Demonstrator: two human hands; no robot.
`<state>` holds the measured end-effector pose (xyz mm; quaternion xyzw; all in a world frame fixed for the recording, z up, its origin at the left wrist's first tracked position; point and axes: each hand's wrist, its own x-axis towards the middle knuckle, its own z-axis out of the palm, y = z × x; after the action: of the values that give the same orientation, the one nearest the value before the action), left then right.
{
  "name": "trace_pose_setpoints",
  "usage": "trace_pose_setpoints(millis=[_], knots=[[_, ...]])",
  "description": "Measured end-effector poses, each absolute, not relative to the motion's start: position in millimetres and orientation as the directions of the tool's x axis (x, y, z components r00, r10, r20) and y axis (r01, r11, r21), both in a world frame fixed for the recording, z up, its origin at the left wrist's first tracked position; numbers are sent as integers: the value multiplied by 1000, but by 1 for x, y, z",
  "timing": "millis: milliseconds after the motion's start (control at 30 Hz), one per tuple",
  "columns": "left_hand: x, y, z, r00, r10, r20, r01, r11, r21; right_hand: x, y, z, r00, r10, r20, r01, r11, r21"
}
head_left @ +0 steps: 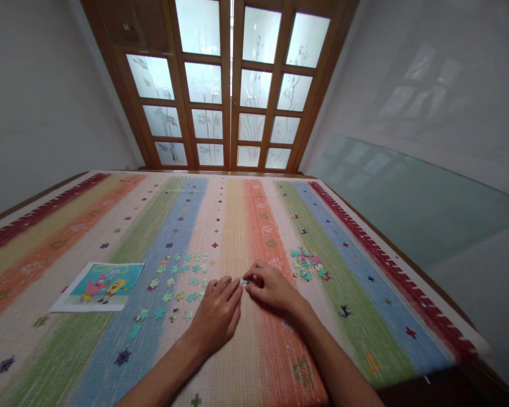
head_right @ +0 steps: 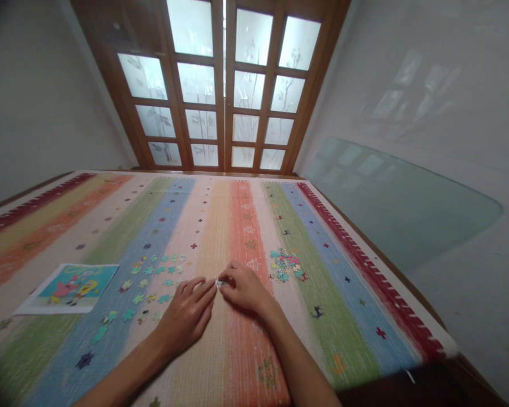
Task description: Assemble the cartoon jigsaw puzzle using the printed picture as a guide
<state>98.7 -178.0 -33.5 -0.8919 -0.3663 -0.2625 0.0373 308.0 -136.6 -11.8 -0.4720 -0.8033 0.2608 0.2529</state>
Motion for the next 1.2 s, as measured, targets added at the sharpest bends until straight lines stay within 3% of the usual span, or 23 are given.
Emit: trace_pose_setpoints(millis=[567,900,1200], knots=[[99,-177,-35,587,624,517,679,-726,106,304,-137,-12,-410,893,184,672,433,-600],[99,-175,-36,579,594,558,658,-745,109,303,-134,-14,-385,905,183,666,409,-624],[98,-177,-34,591,627,507,660,-738,142,312,-131,-16,-390,897,207,631,424,-650]])
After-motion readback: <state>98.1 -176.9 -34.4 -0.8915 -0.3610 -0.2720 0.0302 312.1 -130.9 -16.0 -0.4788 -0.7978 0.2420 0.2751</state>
